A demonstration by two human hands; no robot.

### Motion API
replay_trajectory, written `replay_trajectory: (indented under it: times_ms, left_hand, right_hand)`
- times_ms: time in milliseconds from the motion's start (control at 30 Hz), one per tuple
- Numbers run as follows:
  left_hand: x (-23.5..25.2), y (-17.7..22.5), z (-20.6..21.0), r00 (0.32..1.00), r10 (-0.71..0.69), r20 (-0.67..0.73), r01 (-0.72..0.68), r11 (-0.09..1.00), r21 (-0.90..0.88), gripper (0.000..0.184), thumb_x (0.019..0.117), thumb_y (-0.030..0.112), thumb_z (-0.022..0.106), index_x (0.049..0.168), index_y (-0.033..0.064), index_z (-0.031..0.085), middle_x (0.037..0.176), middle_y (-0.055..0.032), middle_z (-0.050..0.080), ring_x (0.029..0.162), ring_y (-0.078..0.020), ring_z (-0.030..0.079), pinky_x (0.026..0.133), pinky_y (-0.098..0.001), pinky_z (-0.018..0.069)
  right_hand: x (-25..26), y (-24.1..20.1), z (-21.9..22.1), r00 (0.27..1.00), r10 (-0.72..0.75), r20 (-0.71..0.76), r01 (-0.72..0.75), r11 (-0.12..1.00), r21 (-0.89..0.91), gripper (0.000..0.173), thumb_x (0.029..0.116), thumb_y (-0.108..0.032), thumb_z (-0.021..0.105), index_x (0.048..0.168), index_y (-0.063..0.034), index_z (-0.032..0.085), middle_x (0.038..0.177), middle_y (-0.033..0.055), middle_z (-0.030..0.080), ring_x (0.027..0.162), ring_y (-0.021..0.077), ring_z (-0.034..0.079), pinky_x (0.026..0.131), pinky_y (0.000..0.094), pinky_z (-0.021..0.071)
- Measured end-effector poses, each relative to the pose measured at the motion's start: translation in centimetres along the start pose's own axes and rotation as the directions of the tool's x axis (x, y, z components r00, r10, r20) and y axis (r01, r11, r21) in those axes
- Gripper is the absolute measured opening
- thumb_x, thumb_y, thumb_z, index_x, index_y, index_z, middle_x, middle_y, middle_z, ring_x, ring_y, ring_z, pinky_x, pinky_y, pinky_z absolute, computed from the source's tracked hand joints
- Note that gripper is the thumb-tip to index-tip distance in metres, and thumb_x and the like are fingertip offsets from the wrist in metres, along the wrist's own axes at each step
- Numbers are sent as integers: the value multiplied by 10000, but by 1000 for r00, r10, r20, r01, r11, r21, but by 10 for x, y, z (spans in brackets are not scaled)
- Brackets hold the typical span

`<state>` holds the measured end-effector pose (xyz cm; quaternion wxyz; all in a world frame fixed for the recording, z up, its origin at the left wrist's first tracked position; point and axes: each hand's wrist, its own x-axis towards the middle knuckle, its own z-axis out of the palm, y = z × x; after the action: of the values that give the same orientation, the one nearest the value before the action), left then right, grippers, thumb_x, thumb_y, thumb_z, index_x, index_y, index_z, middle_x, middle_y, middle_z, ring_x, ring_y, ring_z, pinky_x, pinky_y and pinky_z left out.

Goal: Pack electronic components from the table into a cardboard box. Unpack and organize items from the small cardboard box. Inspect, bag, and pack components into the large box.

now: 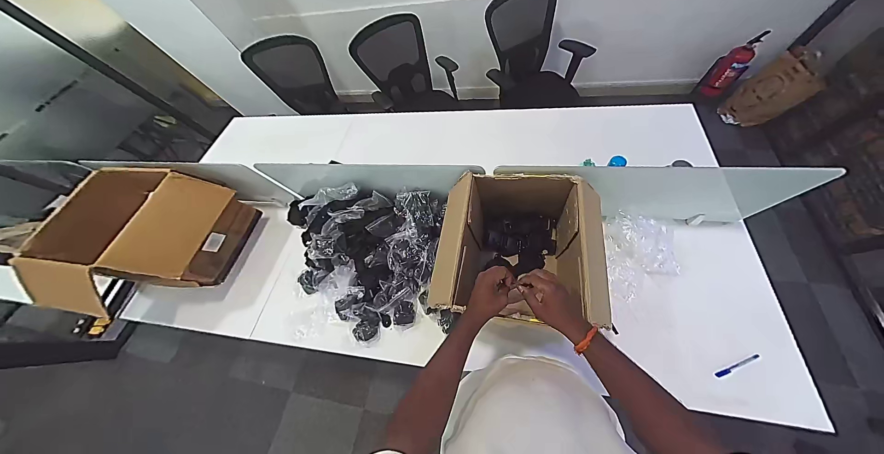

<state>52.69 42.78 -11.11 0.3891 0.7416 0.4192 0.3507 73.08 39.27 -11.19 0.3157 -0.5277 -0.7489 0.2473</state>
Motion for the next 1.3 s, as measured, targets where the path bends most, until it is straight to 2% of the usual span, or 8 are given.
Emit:
replay_trajectory:
  times_ms: [100, 233, 367, 533, 667, 800, 1133, 1300]
  left_hand:
    - [1, -1, 3, 998, 25, -53, -29, 998, -59, 84, 911, 54, 683, 990, 24, 686, 969, -66, 736, 886, -130, 707, 829, -336, 604]
    - [3, 1, 3, 984, 104, -144, -106, 994, -7, 475, 936, 231, 734, 1332, -2, 613, 1350, -145, 642, 1286, -234, 599, 1121, -438, 492]
    - [2, 1, 6, 955, 128, -267, -116, 991, 60, 433, 964, 197, 682, 1331, -20, 605, 1369, -170, 626, 1314, -262, 580, 1129, -445, 485]
    - [2, 3, 7, 949, 131, -287, -102, 988, 113, 370, 982, 185, 645, 1293, -15, 630, 1325, -164, 648, 1271, -238, 607, 1092, -412, 510]
    - [2, 2, 8, 954, 158, -256, -118, 979, 166, 311, 982, 159, 624, 1239, -14, 649, 1292, -158, 660, 1246, -232, 619, 1071, -402, 524]
    - [1, 2, 9, 959, 155, -237, -109, 975, 193, 294, 984, 157, 619, 1220, -15, 658, 1276, -162, 666, 1242, -244, 620, 1071, -406, 520]
    - [3, -1, 9, 951, 186, -246, -127, 963, 237, 272, 992, 160, 612, 1199, -7, 669, 1266, -150, 673, 1223, -230, 632, 1065, -395, 524]
    - [3, 0, 9, 952, 170, -254, -113, 968, 223, 276, 992, 162, 613, 1203, -9, 664, 1272, -155, 670, 1229, -231, 628, 1072, -399, 519]
  right_hand:
    - [0, -4, -5, 999, 27, -46, -30, 997, -74, 262, 1031, -305, 551, 1046, -153, 764, 1056, 8, 733, 1048, 142, 671, 962, 369, 526]
    - [-4, 6, -17, 956, 202, -212, -173, 974, 148, 261, 1040, -245, 551, 1134, -83, 733, 1027, 50, 722, 914, 110, 685, 843, 306, 583]
    - [-10, 10, -49, 852, 316, -417, -50, 843, 536, 430, 989, -68, 580, 1361, 67, 412, 917, 65, 654, 747, 124, 640, 679, 307, 578]
    - [-22, 46, -103, 567, 406, -716, 50, 851, 523, 166, 989, -14, 532, 1147, 26, 562, 892, 53, 657, 610, 119, 613, 553, 295, 563]
    - [-40, 114, -122, 324, 558, -764, -32, 814, 580, 341, 1006, 10, 493, 1336, 76, 440, 967, 118, 660, 621, 146, 649, 563, 305, 589]
    - [-59, 172, -113, 133, 811, -569, -141, 584, 799, 420, 1023, -15, 533, 1415, 15, 386, 1060, 160, 661, 729, 197, 687, 604, 340, 586]
    - [-59, 249, -60, 151, 841, -519, -323, 538, 779, 389, 992, -5, 570, 1357, 77, 463, 1072, 217, 675, 767, 217, 702, 705, 386, 615]
    - [-70, 256, -48, 358, 903, -236, -707, 427, 563, 645, 930, -7, 582, 1524, 44, 336, 1452, 310, 501, 1255, 388, 595, 1005, 525, 529]
